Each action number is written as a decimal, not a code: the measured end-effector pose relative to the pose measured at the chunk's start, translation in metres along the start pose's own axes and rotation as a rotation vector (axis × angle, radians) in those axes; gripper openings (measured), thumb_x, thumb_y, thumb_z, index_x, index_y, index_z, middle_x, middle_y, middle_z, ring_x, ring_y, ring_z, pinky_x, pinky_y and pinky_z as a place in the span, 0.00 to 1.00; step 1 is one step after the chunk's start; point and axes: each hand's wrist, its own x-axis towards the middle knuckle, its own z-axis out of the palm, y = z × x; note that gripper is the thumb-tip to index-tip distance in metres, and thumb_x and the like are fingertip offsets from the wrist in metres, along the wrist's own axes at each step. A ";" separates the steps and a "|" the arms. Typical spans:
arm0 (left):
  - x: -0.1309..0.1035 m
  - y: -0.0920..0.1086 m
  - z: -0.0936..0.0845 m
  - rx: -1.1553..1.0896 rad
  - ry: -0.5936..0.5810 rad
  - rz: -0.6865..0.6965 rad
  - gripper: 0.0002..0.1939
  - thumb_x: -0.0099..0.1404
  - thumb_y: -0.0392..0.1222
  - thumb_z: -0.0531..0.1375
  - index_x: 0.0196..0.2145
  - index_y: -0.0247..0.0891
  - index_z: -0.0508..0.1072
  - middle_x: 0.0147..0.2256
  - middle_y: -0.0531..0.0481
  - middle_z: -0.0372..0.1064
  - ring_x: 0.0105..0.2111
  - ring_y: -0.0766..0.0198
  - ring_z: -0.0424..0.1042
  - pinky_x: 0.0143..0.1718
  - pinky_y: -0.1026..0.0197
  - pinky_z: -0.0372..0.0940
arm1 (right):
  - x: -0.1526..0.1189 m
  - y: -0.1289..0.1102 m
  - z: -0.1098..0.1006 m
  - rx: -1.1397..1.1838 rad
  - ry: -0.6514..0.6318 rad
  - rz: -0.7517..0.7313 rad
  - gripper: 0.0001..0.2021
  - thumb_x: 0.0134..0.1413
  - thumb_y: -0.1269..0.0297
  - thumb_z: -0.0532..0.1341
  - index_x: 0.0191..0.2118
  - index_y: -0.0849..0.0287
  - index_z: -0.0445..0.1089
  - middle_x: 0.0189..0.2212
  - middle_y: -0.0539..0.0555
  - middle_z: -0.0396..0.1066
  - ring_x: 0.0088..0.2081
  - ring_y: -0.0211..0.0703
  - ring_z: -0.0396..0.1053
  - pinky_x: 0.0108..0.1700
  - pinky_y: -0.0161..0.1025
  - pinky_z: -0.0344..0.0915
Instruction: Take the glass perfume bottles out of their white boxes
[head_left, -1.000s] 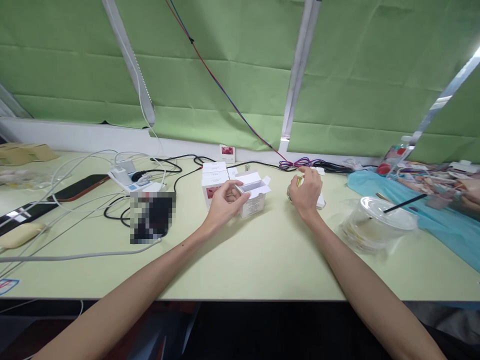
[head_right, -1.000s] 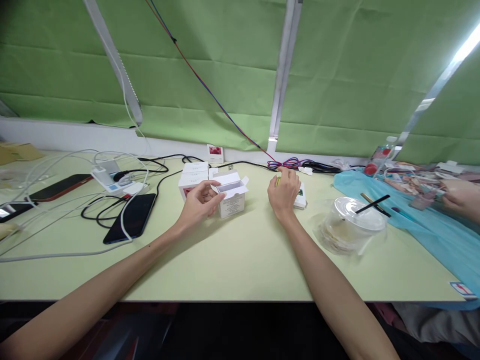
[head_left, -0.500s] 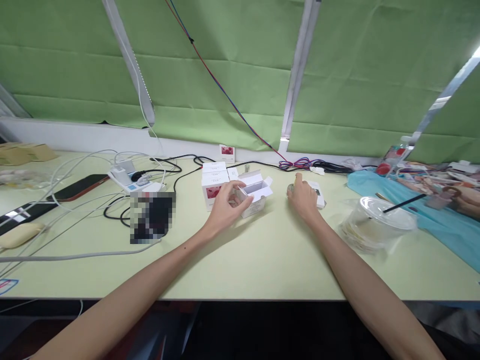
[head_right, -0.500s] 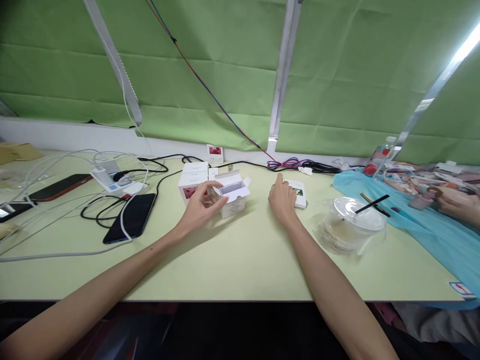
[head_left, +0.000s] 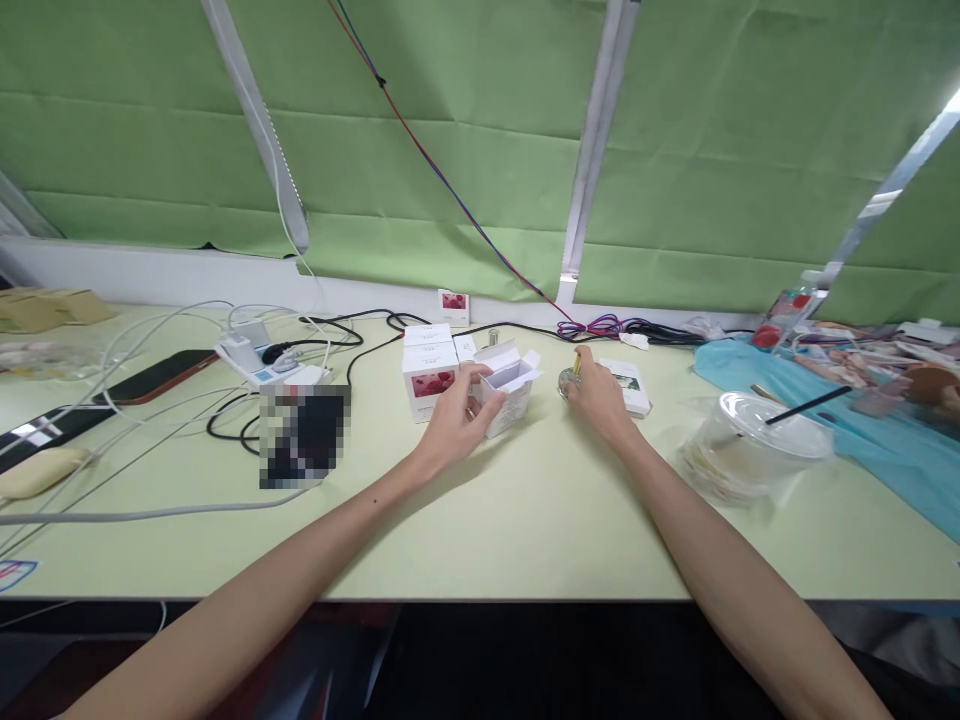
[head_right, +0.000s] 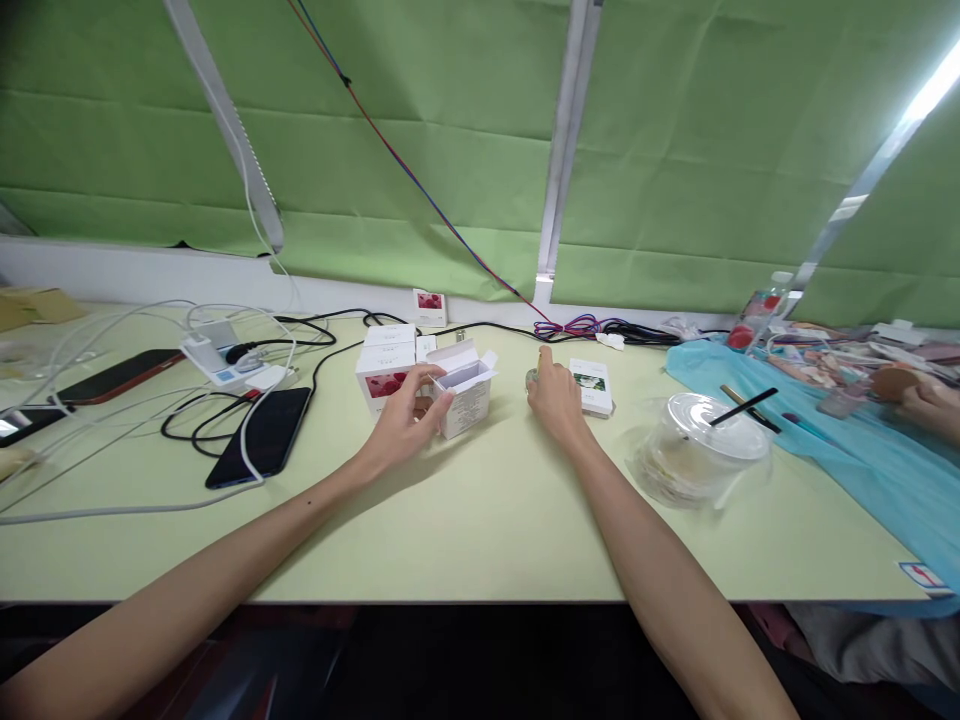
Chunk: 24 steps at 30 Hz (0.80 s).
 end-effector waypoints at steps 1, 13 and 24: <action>0.000 0.000 0.000 0.030 -0.002 0.005 0.19 0.68 0.55 0.56 0.51 0.43 0.63 0.42 0.49 0.68 0.26 0.67 0.68 0.28 0.63 0.63 | 0.001 0.000 0.001 0.014 0.000 -0.013 0.28 0.58 0.67 0.58 0.63 0.62 0.55 0.42 0.65 0.75 0.42 0.57 0.73 0.37 0.41 0.60; -0.002 -0.009 0.003 0.196 -0.005 0.133 0.24 0.65 0.53 0.61 0.54 0.42 0.62 0.40 0.49 0.69 0.24 0.68 0.66 0.29 0.61 0.61 | 0.002 0.002 0.002 0.128 -0.015 -0.088 0.25 0.60 0.59 0.57 0.61 0.61 0.58 0.41 0.62 0.76 0.39 0.54 0.72 0.37 0.39 0.60; -0.004 -0.013 0.005 0.198 0.014 0.213 0.30 0.66 0.50 0.62 0.61 0.44 0.56 0.38 0.52 0.66 0.21 0.71 0.64 0.27 0.64 0.61 | 0.002 0.003 0.007 0.278 0.042 -0.096 0.28 0.61 0.52 0.60 0.61 0.61 0.58 0.47 0.65 0.72 0.50 0.57 0.69 0.48 0.44 0.62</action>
